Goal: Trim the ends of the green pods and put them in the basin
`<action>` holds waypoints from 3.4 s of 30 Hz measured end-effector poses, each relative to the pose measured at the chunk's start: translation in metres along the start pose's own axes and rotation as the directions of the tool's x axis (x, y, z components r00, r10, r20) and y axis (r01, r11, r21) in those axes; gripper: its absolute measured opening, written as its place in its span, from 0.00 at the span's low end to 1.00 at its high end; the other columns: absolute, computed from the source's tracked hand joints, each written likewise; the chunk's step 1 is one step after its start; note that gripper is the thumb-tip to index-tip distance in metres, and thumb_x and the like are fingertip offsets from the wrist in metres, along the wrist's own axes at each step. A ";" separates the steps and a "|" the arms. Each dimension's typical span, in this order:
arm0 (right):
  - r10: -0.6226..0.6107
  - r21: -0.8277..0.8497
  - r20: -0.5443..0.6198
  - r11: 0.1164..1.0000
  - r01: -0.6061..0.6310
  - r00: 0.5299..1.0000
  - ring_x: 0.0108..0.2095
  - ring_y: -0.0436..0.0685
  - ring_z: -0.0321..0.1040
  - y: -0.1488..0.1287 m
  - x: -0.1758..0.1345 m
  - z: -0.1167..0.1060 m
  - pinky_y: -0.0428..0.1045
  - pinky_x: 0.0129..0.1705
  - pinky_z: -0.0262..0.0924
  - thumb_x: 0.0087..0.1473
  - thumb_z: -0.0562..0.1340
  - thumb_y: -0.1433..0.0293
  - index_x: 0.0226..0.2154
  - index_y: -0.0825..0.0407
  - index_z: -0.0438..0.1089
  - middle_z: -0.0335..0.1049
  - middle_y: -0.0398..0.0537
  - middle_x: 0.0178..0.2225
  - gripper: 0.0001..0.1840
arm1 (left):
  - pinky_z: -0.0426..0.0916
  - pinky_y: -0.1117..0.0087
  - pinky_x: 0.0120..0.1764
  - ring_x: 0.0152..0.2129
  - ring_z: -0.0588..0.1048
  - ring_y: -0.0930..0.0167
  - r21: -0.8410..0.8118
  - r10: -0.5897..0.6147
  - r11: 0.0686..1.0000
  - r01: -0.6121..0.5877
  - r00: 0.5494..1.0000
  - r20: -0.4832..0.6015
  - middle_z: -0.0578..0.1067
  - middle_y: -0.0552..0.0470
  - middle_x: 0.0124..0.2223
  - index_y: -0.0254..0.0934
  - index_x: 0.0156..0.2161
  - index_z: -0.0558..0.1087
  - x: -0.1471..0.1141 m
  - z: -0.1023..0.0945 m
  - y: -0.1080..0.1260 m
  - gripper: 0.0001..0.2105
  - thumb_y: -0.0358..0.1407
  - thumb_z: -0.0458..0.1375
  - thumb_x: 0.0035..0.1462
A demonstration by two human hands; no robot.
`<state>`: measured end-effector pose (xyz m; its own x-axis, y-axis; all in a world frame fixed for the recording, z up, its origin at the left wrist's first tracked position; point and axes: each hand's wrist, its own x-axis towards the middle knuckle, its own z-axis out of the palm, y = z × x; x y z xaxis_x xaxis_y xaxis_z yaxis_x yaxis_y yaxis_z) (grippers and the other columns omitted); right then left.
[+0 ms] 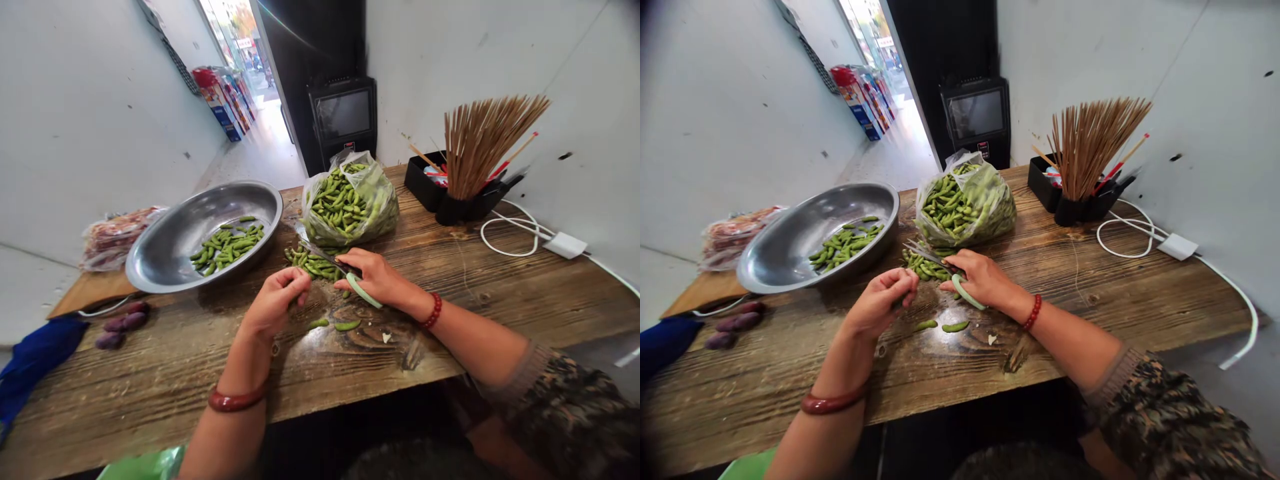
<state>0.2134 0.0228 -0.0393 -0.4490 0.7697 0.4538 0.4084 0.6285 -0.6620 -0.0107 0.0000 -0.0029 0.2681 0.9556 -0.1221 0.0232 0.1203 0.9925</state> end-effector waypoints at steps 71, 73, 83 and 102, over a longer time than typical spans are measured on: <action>-0.068 -0.072 0.185 0.994 0.083 0.980 0.36 0.54 0.67 -0.016 -0.002 -0.004 0.47 0.36 0.61 0.52 0.67 0.65 0.47 0.55 0.69 0.68 0.50 0.38 0.20 | 0.52 0.77 0.19 0.17 0.59 0.79 0.152 0.110 0.984 -0.092 0.987 -0.119 0.67 0.56 0.24 0.35 0.34 0.77 0.000 -0.005 -0.011 0.09 0.38 0.66 0.49; -0.073 -0.040 0.180 0.996 0.082 0.981 0.35 0.54 0.68 -0.013 -0.001 -0.004 0.47 0.36 0.61 0.51 0.68 0.64 0.47 0.55 0.70 0.69 0.50 0.38 0.21 | 0.52 0.77 0.19 0.17 0.59 0.80 0.181 0.111 0.980 -0.085 0.985 -0.135 0.68 0.55 0.25 0.35 0.34 0.77 0.000 -0.007 -0.011 0.09 0.37 0.67 0.47; -0.023 -0.021 0.044 0.999 0.024 0.999 0.35 0.55 0.66 -0.003 0.000 0.003 0.49 0.38 0.63 0.46 0.71 0.60 0.48 0.56 0.69 0.69 0.51 0.39 0.29 | 0.50 0.81 0.16 0.15 0.60 0.81 -0.260 0.008 0.963 -0.071 0.972 -0.234 0.68 0.59 0.24 0.36 0.32 0.67 0.003 0.001 -0.006 0.13 0.36 0.67 0.46; -0.025 -0.032 0.088 0.999 0.028 0.996 0.36 0.55 0.65 -0.014 -0.004 0.005 0.50 0.39 0.63 0.45 0.71 0.59 0.51 0.55 0.66 0.66 0.50 0.40 0.32 | 0.52 0.81 0.16 0.15 0.62 0.82 -0.305 -0.012 0.951 -0.051 0.980 -0.199 0.71 0.56 0.25 0.33 0.29 0.69 0.005 0.011 -0.013 0.12 0.34 0.68 0.45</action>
<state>0.2053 0.0103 -0.0342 -0.5270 0.7410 0.4162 0.4207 0.6530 -0.6298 0.0011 0.0000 -0.0160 0.0711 0.9886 -0.1331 -0.2847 0.1480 0.9471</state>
